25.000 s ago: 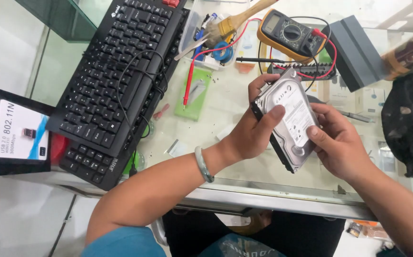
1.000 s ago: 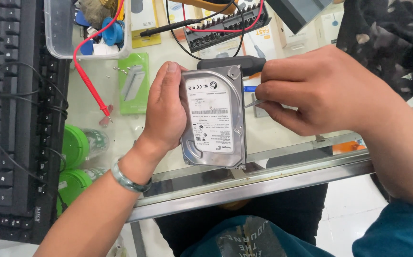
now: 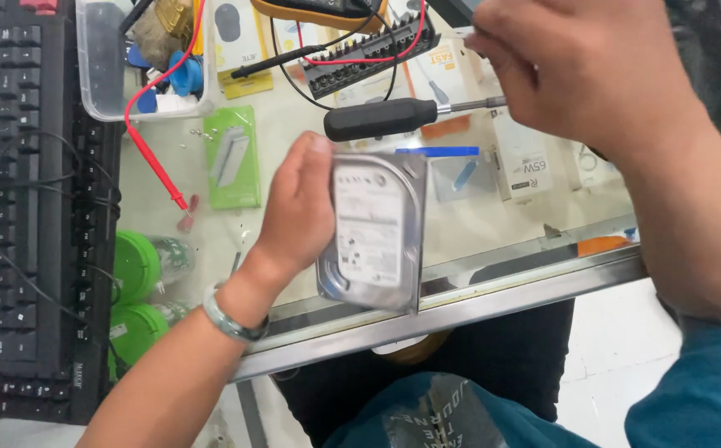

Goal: The person uses a screwdriver to remove screws from a hard drive, then uses a plastic pry tool to separate the casing. They inspect the internal components and reassemble the drive.

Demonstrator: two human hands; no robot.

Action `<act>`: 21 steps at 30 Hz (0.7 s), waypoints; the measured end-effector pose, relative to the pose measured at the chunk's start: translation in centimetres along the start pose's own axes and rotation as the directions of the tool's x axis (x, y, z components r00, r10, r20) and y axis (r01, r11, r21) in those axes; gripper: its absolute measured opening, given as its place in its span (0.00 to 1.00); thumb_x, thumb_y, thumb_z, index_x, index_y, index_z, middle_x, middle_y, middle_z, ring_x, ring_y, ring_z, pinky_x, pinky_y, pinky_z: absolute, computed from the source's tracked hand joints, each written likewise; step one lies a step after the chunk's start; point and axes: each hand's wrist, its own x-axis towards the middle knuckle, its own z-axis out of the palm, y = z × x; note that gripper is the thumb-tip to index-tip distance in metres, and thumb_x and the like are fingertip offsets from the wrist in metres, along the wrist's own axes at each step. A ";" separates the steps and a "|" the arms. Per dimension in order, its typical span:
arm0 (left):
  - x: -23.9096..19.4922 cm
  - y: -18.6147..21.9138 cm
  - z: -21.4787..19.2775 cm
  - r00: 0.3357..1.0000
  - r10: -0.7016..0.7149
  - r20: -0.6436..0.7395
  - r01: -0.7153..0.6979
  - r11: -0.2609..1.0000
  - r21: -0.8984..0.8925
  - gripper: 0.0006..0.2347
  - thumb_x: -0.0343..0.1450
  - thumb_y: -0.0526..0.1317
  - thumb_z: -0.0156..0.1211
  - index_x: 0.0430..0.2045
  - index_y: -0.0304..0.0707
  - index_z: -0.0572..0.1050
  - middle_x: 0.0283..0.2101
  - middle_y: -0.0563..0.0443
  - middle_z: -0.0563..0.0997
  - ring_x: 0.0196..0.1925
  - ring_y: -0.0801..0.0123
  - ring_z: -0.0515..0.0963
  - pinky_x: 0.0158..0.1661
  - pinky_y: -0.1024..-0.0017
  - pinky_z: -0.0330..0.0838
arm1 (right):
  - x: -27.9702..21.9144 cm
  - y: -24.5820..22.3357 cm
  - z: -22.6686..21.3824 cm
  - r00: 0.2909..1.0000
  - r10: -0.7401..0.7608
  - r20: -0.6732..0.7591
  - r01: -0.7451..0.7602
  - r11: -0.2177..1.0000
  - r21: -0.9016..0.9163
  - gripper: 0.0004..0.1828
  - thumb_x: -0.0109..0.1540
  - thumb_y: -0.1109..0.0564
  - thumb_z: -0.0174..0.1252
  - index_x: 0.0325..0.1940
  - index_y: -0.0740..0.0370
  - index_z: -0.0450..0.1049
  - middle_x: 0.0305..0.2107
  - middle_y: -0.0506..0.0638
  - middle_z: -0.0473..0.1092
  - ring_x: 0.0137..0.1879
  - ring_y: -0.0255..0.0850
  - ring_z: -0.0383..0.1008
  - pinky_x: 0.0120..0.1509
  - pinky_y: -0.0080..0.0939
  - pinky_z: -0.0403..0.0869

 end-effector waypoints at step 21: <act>-1.9 2.8 0.2 0.767 0.636 -0.082 -0.624 0.770 0.135 0.14 0.82 0.45 0.34 0.47 0.34 0.68 0.50 0.38 0.71 0.56 0.54 0.73 0.58 0.61 0.72 | 1.9 -12.0 2.5 0.920 0.130 0.370 -0.372 -0.017 0.928 0.41 0.57 0.37 0.61 0.67 0.64 0.65 0.36 0.47 0.59 0.26 0.30 0.51 0.28 0.29 0.57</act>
